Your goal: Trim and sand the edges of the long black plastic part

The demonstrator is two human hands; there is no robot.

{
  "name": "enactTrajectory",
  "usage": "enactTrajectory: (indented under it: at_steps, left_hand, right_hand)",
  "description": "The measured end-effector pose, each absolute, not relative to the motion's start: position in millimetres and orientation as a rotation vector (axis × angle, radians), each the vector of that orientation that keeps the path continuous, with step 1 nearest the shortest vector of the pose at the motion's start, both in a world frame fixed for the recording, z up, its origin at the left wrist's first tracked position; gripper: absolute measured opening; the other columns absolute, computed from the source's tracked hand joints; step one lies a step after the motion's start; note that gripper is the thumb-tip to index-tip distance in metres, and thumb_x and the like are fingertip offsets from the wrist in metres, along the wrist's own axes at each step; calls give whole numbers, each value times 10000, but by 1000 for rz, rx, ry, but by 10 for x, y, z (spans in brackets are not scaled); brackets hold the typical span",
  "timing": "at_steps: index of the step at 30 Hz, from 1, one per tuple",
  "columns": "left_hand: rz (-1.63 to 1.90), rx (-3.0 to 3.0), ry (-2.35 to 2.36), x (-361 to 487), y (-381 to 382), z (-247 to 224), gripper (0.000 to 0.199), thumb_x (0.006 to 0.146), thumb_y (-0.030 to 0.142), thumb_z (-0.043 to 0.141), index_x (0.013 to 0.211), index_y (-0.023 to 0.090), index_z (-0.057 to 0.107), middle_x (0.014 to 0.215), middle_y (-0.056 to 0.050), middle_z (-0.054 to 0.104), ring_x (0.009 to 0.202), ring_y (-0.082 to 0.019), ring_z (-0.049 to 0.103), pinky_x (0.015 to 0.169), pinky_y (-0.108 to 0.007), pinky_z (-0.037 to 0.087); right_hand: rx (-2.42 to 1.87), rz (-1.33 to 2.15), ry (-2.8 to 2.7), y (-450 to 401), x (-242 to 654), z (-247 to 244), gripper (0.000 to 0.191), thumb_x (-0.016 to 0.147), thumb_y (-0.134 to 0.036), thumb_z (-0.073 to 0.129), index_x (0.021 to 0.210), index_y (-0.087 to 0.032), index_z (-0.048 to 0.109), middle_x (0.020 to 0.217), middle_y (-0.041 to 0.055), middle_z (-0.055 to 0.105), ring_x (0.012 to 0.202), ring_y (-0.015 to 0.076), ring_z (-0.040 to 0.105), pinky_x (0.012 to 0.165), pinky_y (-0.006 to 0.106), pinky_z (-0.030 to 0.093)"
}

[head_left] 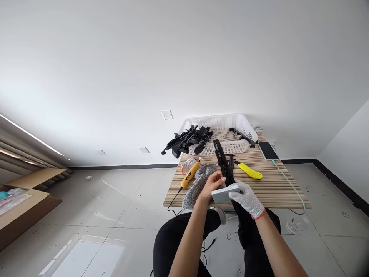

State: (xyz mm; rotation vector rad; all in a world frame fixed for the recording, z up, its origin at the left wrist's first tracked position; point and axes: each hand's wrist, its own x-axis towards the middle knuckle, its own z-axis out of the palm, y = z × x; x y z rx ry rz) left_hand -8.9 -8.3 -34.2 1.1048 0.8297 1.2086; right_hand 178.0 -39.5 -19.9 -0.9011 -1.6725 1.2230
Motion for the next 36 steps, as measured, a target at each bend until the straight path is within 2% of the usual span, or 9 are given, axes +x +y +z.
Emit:
enactTrajectory:
  at_steps: [3, 7, 12, 19, 23, 26, 30, 32, 36]
  left_hand:
    - [1217, 1082, 828, -91, -98, -312, 376, 768, 432, 830, 1063, 216, 740, 929, -46, 666, 780, -160, 597, 744, -306, 502]
    - [1080, 1155, 800, -88, -130, -280, 351, 775, 368, 829, 1090, 233, 750, 1039, -79, 725, 953, -232, 672, 912, -384, 542]
    - [925, 1190, 758, -76, -145, -260, 396, 766, 357, 842, 1122, 212, 747, 1142, -108, 742, 1096, -272, 707, 1061, -450, 512]
    - [960, 1228, 853, -70, -101, -330, 605, 726, 353, 853, 1276, 220, 637, 1395, -105, 641, 1347, -370, 569, 960, -428, 561]
    - [1055, 1181, 828, -63, -110, -373, 581, 799, 373, 803, 1316, 212, 594, 1377, -131, 659, 1345, -318, 580, 1143, -500, 455]
    - [1093, 1155, 809, -52, -116, -374, 426, 870, 393, 733, 1247, 221, 637, 1299, -93, 706, 1285, -280, 624, 1159, -478, 448]
    - [1080, 1147, 845, -42, -149, -318, 318, 918, 428, 671, 1161, 224, 670, 1241, -68, 729, 1224, -273, 661, 1061, -429, 533]
    - [1080, 1106, 862, -37, -167, -286, 321, 921, 460, 665, 1155, 241, 643, 1208, -62, 740, 1162, -278, 700, 972, -429, 582]
    - [1105, 1033, 893, -26, -175, -259, 316, 920, 479, 664, 1140, 265, 592, 1132, -50, 759, 1076, -275, 746, 895, -430, 613]
  right_hand:
    - [-945, 1189, -1526, -362, 1763, -210, 296, 834, -502, 716, 885, -219, 787, 985, 85, 744, 957, 272, 678, 898, 389, 541]
    - [-978, 1192, -1278, -268, 1722, -244, 418, 827, -574, 718, 1043, -222, 783, 1107, 104, 768, 1095, 299, 690, 1008, 434, 536]
    - [-960, 1162, -1147, -67, 1605, -219, 390, 825, -573, 714, 1039, -254, 780, 1114, 79, 780, 1102, 294, 708, 1046, 458, 536]
    - [-963, 1121, -1253, 120, 1423, -87, 226, 769, -516, 755, 804, -294, 734, 892, 38, 782, 906, 292, 708, 917, 445, 570]
    - [-1008, 1073, -1099, 98, 1475, -133, 381, 742, -585, 728, 923, -253, 681, 1069, 65, 762, 1023, 249, 689, 942, 379, 558]
    - [-1108, 1019, -947, 15, 1614, -175, 468, 759, -645, 690, 973, -233, 632, 955, 60, 734, 824, 194, 677, 702, 333, 579]
    - [-1201, 1098, -801, -58, 1777, -162, 439, 854, -675, 589, 929, -242, 591, 549, -49, 532, 393, 106, 429, 340, 230, 316]
    - [-1147, 1156, -781, -50, 1809, -148, 392, 841, -601, 646, 1015, -251, 609, 566, -71, 534, 360, 82, 384, 313, 212, 263]
    - [-1006, 1179, -940, -26, 1788, -166, 623, 688, -348, 827, 1274, -289, 625, 883, -26, 696, 555, 76, 553, 417, 185, 422]
